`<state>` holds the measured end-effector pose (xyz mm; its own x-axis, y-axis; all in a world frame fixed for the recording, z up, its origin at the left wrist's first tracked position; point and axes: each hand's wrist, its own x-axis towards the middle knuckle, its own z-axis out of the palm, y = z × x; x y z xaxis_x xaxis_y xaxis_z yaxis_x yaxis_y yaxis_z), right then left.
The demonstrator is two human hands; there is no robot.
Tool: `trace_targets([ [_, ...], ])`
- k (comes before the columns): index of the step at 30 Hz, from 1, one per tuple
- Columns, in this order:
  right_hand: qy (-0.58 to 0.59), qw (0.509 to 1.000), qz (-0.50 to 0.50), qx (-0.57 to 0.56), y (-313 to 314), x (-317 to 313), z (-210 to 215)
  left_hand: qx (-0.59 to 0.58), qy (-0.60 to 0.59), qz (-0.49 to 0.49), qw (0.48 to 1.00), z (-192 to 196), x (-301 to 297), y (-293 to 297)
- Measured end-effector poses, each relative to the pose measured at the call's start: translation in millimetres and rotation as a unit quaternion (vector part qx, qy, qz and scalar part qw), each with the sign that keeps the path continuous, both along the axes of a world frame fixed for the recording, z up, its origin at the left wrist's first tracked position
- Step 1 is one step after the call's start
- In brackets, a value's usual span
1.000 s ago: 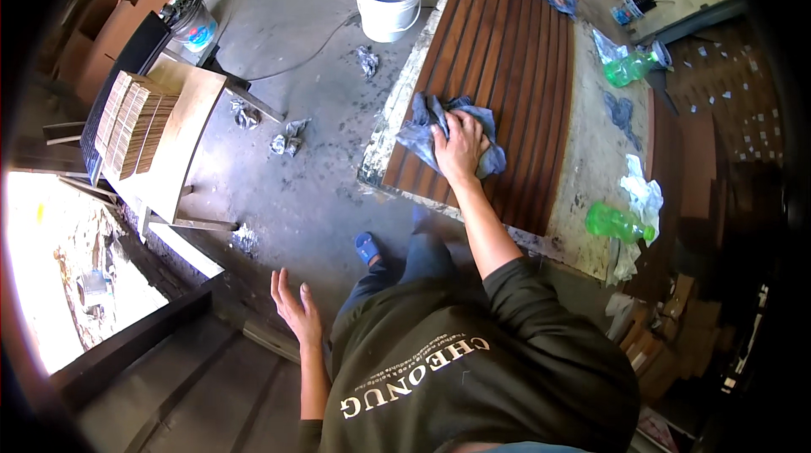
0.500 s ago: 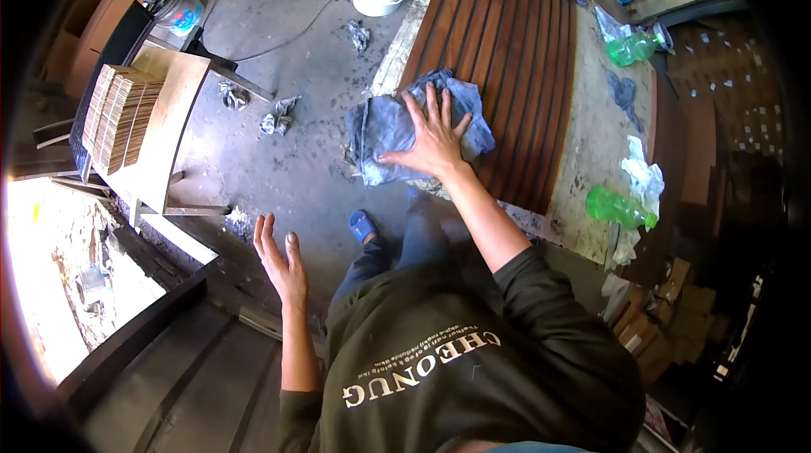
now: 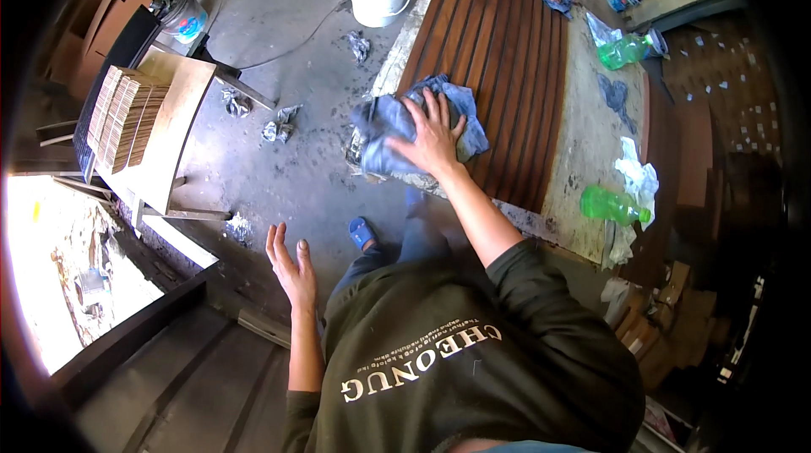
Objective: The person wipes down wooden panels with cloths by hand, turning the panels and wiping their surfaces with rags.
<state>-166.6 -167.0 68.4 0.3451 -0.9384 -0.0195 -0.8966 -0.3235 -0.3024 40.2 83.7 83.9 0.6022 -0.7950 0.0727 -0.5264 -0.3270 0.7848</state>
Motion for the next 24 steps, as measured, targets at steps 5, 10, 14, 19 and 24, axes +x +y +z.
trace_targets([
  [5,0.049,0.998,0.011,-0.029,-1,0,-4,0.016,-0.028,0.006,0.999,1,8,4],
  [10,0.035,0.996,0.032,0.071,-2,-2,14,0.022,-0.014,0.005,1.0,-4,10,9],
  [14,0.041,0.993,0.038,0.104,-6,-6,10,0.021,-0.011,-0.013,1.0,-7,10,2],
  [19,0.06,0.993,-0.022,0.097,2,9,24,0.009,-0.009,-0.04,0.999,0,4,-19],
  [24,0.038,0.995,0.032,0.083,-5,-3,9,0.014,-0.018,-0.061,0.998,9,0,-33],
])
